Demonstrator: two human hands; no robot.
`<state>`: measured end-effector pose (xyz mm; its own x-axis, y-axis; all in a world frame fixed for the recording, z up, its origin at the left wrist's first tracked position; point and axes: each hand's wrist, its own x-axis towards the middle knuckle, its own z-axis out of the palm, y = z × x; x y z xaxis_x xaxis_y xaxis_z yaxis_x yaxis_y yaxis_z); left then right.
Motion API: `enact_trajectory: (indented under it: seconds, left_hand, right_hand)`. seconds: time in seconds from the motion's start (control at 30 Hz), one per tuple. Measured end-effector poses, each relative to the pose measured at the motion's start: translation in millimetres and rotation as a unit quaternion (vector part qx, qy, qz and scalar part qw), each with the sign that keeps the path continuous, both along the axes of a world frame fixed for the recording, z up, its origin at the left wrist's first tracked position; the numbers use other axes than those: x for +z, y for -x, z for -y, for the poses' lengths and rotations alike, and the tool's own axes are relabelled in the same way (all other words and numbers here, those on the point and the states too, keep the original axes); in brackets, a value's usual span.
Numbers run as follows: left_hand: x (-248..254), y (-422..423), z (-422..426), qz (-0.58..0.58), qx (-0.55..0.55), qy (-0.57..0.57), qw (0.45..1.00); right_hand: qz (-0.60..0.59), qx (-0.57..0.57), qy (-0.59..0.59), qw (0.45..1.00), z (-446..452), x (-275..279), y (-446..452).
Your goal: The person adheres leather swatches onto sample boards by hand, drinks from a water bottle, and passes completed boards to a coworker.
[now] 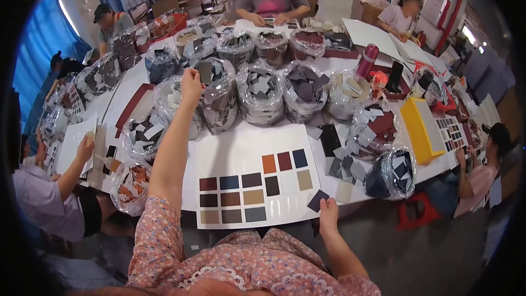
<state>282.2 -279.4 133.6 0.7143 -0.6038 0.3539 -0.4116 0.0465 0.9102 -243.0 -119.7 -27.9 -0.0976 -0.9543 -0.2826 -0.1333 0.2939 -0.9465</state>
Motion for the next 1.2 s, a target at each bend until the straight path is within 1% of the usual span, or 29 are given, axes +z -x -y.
enact_trajectory:
  seconds: [0.03,0.07,0.1,0.13,0.2,0.23,0.27,0.3,0.33,0.37,0.4,0.47,0.53,0.6,0.63,0.73,0.77,0.8,0.87,0.9,0.93,0.97,1.0,1.03,1.07,1.1,1.13,1.17,1.2]
  left_hand:
    - [-10,-6,9,-0.019,-0.015,0.023,0.999]
    - [-12,-10,14,-0.038,-0.031,0.047,0.998]
    - [-15,-14,18,-0.093,-0.065,0.04,0.993]
    - [-13,-16,20,-0.123,-0.09,0.021,0.988]
    - [-13,-20,21,-0.181,-0.142,-0.02,0.973]
    - [-6,-14,16,-0.167,-0.127,-0.026,0.977]
    - [-8,-17,18,-0.125,-0.109,-0.033,0.986]
    - [-13,-24,23,-0.082,-0.09,-0.04,0.992]
    - [-19,-31,27,-0.038,-0.07,-0.048,0.996]
    - [-22,-33,29,0.144,0.021,0.001,0.989]
    - [-25,-35,32,0.32,0.109,0.05,0.94]
    - [-23,-38,37,0.464,0.153,0.125,0.863]
    - [8,-29,32,0.423,0.07,0.181,0.885]
    - [29,-16,26,0.281,0.027,0.093,0.955]
    - [35,-10,23,0.205,0.004,0.045,0.978]
    - [42,-9,34,0.21,0.036,0.056,0.975]
    - [46,-7,36,0.181,0.043,0.052,0.981]
    - [47,-5,36,0.192,0.065,0.03,0.979]
    - [50,0,32,0.214,0.106,-0.019,0.971]
    - [44,-9,37,0.206,0.097,-0.045,0.973]
    - [37,-19,41,0.196,0.096,-0.065,0.974]
    - [19,-43,52,0.205,0.068,-0.052,0.975]
    - [5,-54,57,0.248,0.104,-0.051,0.962]
    - [9,-50,50,0.298,0.138,-0.088,0.94]
    - [5,-55,45,0.34,0.17,-0.074,0.922]
    - [16,-57,37,0.336,0.162,-0.115,0.921]
    - [7,-72,39,0.337,0.116,0.013,0.934]
    - [13,-53,28,0.25,0.066,0.064,0.964]
    - [15,-30,17,0.212,0.038,0.128,0.968]
  right_hand:
    - [-0.024,0.019,-0.005,1.0,4,-8,7]
    - [-0.089,0.016,0.06,0.994,5,-10,10]
    - [-0.152,0.012,0.124,0.98,6,-13,13]
    - [-0.215,0.006,0.186,0.959,7,-16,16]
    - [-0.171,0.007,0.192,0.966,10,-24,31]
    - [-0.149,0.006,0.194,0.97,11,-28,38]
    - [-0.126,0.006,0.195,0.973,13,-30,41]
    - [-0.142,0.008,0.169,0.975,11,-13,38]
    - [-0.107,0.0,0.169,0.98,9,-2,32]
    - [-0.072,-0.009,0.169,0.983,8,6,26]
    - [-0.037,-0.017,0.168,0.985,6,9,24]
    - [-0.044,0.011,0.166,0.985,6,1,29]
    - [-0.041,0.025,0.171,0.984,4,1,28]
    - [-0.029,0.027,0.182,0.983,4,11,21]
    - [-0.02,0.031,0.177,0.983,4,9,21]
    - [0.001,0.031,0.171,0.985,6,9,19]
    - [0.007,0.027,0.173,0.985,5,15,14]
    - [0.013,0.023,0.176,0.984,6,18,12]
    - [-0.011,0.025,0.174,0.984,7,12,13]
    - [-0.025,0.025,0.17,0.985,5,7,15]
    - [0.0,0.029,0.155,0.987,5,-1,17]
    - [0.02,0.029,0.136,0.99,4,-5,22]
    - [-0.022,0.026,0.159,0.987,3,9,15]
    - [-0.074,0.032,0.171,0.982,3,11,16]
    - [-0.133,0.048,0.172,0.975,3,20,18]
    - [-0.188,0.067,0.171,0.965,2,26,17]
    - [-0.156,0.063,0.144,0.975,1,26,15]
    - [-0.209,0.095,0.183,0.956,2,28,16]
    - [-0.191,0.108,0.166,0.961,1,27,17]
